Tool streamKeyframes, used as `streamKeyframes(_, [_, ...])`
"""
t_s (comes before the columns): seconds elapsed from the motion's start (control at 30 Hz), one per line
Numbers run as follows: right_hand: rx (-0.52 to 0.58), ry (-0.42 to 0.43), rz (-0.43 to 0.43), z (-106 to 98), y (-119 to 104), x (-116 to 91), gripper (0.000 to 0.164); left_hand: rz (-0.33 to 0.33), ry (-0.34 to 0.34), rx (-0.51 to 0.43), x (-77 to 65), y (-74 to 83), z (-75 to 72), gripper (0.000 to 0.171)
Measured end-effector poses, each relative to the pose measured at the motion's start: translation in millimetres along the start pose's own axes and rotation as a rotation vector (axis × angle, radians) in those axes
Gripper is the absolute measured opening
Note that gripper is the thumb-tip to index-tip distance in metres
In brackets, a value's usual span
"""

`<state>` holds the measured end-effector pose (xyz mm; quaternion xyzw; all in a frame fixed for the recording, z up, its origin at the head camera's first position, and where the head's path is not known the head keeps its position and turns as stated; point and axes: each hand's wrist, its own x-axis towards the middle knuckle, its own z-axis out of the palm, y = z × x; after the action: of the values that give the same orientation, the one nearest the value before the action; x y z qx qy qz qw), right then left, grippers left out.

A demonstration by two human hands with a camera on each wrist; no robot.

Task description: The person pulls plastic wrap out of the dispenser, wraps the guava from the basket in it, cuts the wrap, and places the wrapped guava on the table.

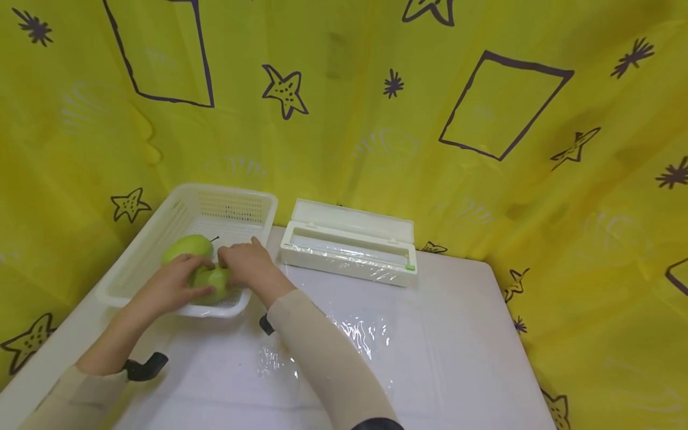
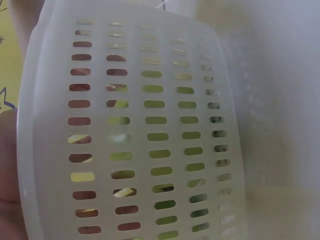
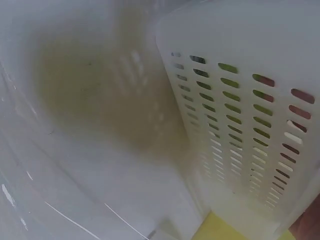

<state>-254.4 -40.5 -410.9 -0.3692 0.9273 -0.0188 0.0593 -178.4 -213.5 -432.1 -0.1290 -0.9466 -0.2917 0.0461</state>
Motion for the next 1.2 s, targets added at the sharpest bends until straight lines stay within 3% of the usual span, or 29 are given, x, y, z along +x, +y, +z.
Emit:
streamKeyframes(0.2, [-0.025,-0.090,0.042,1,-7,1,0.078,0.023,-0.059,-0.054,3.7,0.1,-3.0,0.055])
streamKeyframes(0.3, [-0.063,-0.081,0.050,3,-10,4,0.074,0.028,-0.064,-0.066,4.4,-0.7,-4.8,0.059])
streamKeyframes(0.5, [-0.034,0.000,0.028,5,-8,4,0.069,0.000,-0.019,-0.104,2.8,-1.5,-5.4,0.060])
streamKeyframes(0.7, [0.168,0.160,-0.073,7,8,-7,0.066,-0.004,0.049,-0.140,0.7,-3.9,-4.5,0.059])
streamKeyframes(0.83, [0.331,0.299,-0.141,7,21,-19,0.061,0.077,0.105,-0.174,3.3,-6.0,-2.0,0.060])
streamKeyframes(0.97, [0.463,0.427,-0.188,1,28,-34,0.060,0.220,0.177,-0.198,5.5,-6.3,-1.2,0.070])
streamKeyframes(1.2, [0.677,0.529,-0.256,-10,36,-58,0.060,0.401,0.276,-0.176,5.7,2.5,1.1,0.087])
